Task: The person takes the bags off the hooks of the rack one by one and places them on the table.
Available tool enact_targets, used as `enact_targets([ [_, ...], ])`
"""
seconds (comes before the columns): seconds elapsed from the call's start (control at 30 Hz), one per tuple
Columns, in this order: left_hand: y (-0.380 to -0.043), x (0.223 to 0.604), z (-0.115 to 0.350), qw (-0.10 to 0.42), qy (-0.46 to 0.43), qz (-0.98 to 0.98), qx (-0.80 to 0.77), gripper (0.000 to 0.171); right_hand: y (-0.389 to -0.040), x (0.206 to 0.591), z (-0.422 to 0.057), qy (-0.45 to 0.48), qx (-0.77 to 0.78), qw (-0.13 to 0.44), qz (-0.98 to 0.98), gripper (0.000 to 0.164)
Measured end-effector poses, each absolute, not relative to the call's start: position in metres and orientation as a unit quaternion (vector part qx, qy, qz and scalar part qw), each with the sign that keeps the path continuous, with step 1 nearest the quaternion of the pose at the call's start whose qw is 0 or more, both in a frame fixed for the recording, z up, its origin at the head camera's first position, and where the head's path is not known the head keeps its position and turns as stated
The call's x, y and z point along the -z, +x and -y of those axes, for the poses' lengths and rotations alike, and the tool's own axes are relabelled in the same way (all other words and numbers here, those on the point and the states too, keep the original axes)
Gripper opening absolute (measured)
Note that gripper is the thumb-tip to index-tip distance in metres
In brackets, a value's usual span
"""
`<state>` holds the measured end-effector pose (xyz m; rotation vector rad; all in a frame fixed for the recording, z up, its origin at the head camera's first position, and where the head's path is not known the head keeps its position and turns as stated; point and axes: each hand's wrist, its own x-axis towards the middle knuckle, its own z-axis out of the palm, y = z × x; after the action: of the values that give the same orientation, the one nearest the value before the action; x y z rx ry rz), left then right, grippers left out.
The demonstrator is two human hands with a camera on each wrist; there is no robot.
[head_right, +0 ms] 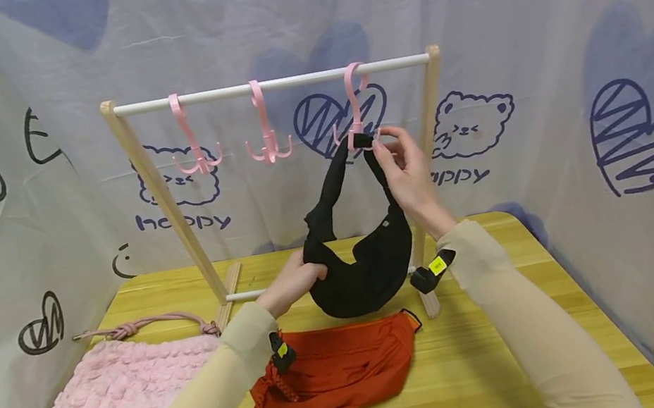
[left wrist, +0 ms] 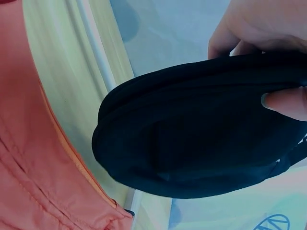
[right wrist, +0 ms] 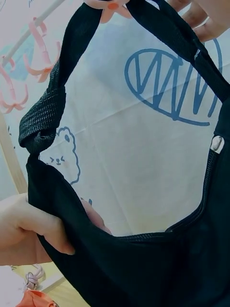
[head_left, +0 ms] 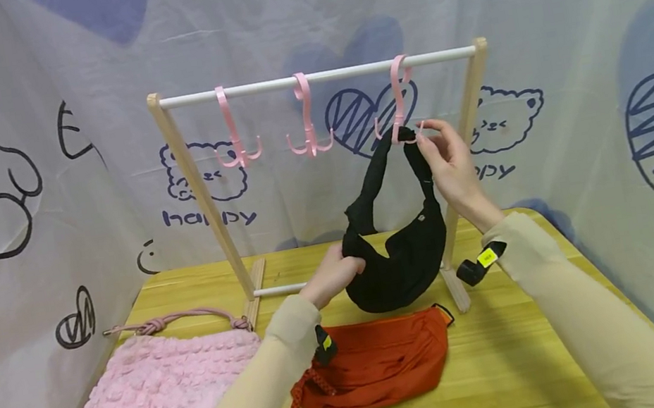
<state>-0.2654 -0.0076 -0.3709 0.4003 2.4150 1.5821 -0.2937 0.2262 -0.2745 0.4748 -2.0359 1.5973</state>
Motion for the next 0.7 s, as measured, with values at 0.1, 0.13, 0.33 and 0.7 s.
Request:
enact_targets([
  [0.1, -0.267, 0.372, 0.006, 0.099, 0.141, -0.832, -0.527, 0.014, -0.297, 0.274, -0.224, 0.173, -0.591, 0.247, 0.748, 0.038],
  [0.13, -0.268, 0.372, 0.005, 0.092, 0.143, -0.836, -0.522, 0.007, -0.298, 0.274, -0.223, 0.172, -0.593, 0.248, 0.746, 0.038],
  [0.33, -0.266, 0.37, 0.001, 0.08, 0.16, -0.85, -0.496, 0.02, -0.301, 0.274, -0.221, 0.182, -0.602, 0.275, 0.727, 0.031],
  [0.7, -0.261, 0.357, 0.0, 0.054, 0.211, -0.86, -0.461, 0.07, -0.305, 0.275, -0.222, 0.186, -0.588, 0.299, 0.728, 0.028],
])
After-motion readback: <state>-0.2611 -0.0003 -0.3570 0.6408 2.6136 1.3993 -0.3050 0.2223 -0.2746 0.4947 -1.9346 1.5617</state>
